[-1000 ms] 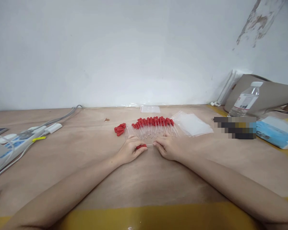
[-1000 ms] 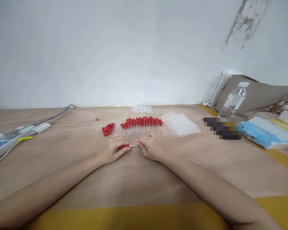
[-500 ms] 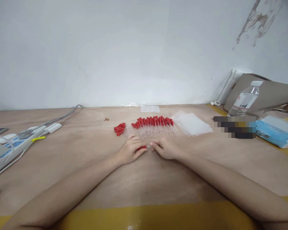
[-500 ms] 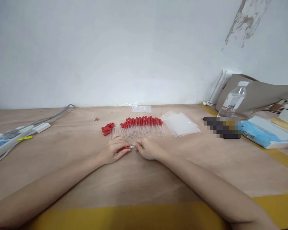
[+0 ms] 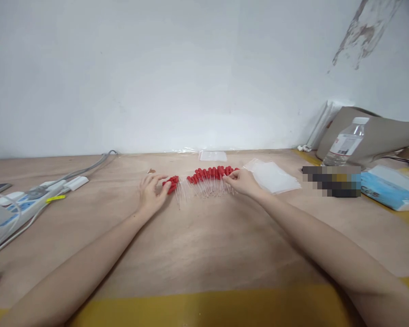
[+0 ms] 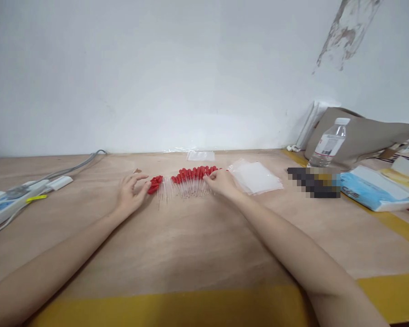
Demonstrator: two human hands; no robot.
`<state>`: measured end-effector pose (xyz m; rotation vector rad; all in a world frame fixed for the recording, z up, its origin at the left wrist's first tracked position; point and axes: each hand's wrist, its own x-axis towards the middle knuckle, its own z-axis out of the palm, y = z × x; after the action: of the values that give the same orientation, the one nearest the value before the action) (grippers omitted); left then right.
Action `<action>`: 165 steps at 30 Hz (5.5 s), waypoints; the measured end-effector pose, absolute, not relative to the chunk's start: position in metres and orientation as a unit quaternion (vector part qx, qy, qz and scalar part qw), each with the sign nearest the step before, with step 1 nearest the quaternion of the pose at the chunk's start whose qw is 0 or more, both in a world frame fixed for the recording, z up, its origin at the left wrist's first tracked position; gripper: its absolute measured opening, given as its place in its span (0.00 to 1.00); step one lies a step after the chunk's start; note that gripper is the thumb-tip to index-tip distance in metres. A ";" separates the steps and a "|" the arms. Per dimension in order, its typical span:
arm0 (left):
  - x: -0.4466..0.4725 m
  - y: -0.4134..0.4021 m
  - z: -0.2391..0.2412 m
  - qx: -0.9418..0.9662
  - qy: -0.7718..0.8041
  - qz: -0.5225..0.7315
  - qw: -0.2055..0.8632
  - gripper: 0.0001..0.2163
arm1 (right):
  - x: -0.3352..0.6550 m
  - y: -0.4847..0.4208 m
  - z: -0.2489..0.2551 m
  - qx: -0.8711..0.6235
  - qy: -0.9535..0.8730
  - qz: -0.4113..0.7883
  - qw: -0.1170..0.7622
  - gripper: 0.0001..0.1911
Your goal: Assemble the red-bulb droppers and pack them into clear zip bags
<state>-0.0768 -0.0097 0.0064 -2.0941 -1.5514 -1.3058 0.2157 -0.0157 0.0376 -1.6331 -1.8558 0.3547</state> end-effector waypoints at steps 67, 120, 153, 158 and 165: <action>-0.018 -0.051 0.002 -0.870 -0.346 -0.349 -0.045 0.09 | 0.192 -0.071 -0.005 -0.473 -0.807 0.166 0.313 0.03; -0.008 -0.055 0.004 -0.872 -0.305 -0.352 -0.151 0.09 | 0.207 -0.063 0.003 -0.316 -0.904 -0.055 0.285 0.14; -0.015 -0.051 0.006 -0.892 -0.259 -0.370 0.004 0.14 | 0.203 -0.069 0.032 -0.357 -0.880 0.234 0.207 0.16; -0.052 -0.026 0.010 -0.805 -0.412 -0.416 0.096 0.15 | 0.219 -0.035 0.037 -0.496 -0.777 0.270 0.278 0.16; -0.088 0.001 0.000 -0.761 -0.494 -0.394 0.146 0.10 | 0.198 0.012 0.034 -0.684 -0.643 0.169 0.301 0.16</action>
<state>-0.0879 0.0006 0.0002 -2.1911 -1.4225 -1.1355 0.1975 0.0125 0.0344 -1.8151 -1.7051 0.4492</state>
